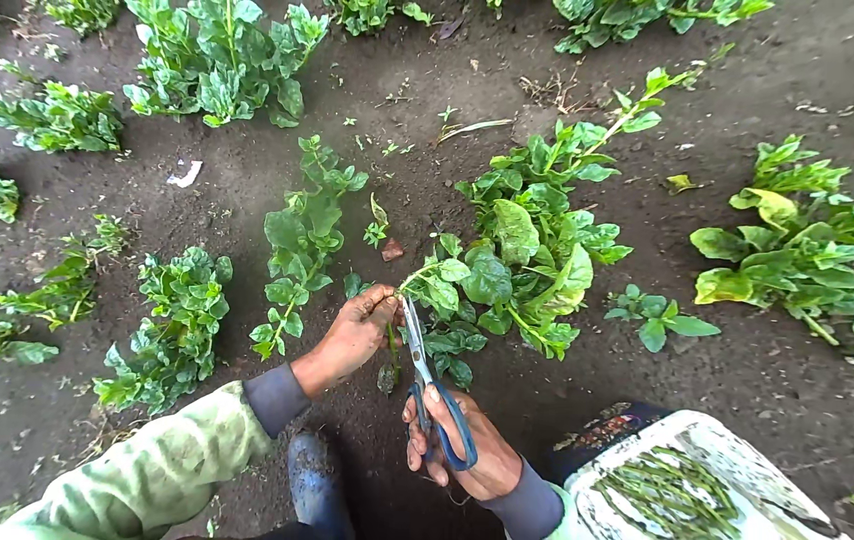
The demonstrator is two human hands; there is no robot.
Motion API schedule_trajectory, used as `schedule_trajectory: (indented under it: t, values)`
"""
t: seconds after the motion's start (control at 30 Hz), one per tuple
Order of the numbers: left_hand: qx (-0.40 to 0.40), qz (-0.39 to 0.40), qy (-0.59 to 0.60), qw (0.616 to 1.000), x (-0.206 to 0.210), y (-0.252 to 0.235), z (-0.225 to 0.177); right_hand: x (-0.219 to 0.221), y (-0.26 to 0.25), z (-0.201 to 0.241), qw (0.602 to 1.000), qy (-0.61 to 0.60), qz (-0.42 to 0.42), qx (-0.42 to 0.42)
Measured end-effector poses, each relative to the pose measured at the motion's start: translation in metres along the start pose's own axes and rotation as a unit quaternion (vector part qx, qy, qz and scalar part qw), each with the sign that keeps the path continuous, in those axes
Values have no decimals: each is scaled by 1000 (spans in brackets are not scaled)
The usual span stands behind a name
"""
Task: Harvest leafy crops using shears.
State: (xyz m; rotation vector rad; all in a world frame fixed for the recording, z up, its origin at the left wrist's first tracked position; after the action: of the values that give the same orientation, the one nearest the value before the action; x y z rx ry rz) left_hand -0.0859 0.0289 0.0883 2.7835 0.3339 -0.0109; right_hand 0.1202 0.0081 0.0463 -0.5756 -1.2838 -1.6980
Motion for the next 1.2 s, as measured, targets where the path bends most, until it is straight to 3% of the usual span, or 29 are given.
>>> schedule_trajectory:
  t: [0.5, 0.87, 1.2]
  values:
    - [13, 20, -4, 1000, 8, 2, 1, 0, -3, 5, 998, -52, -28, -17]
    - [94, 50, -107, 989, 2, 3, 3, -5, -2, 17, 998, -7, -36, -58]
    - [94, 58, -113, 987, 2, 2, 3, -4, -1, 18, 998, -23, -27, -51]
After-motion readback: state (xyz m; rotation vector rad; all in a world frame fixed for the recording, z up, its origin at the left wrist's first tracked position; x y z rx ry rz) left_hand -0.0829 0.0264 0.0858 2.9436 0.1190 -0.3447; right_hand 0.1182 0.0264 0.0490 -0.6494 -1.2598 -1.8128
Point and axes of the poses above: each hand's wrist, its own y-axis away from the middle knuckle, its own x-axis out of the palm, z = x × y, the point moved 2 cm from there along -y, towards the middle knuckle, and after that the axes turned 15 degrees about x, right-handed, at the moved point
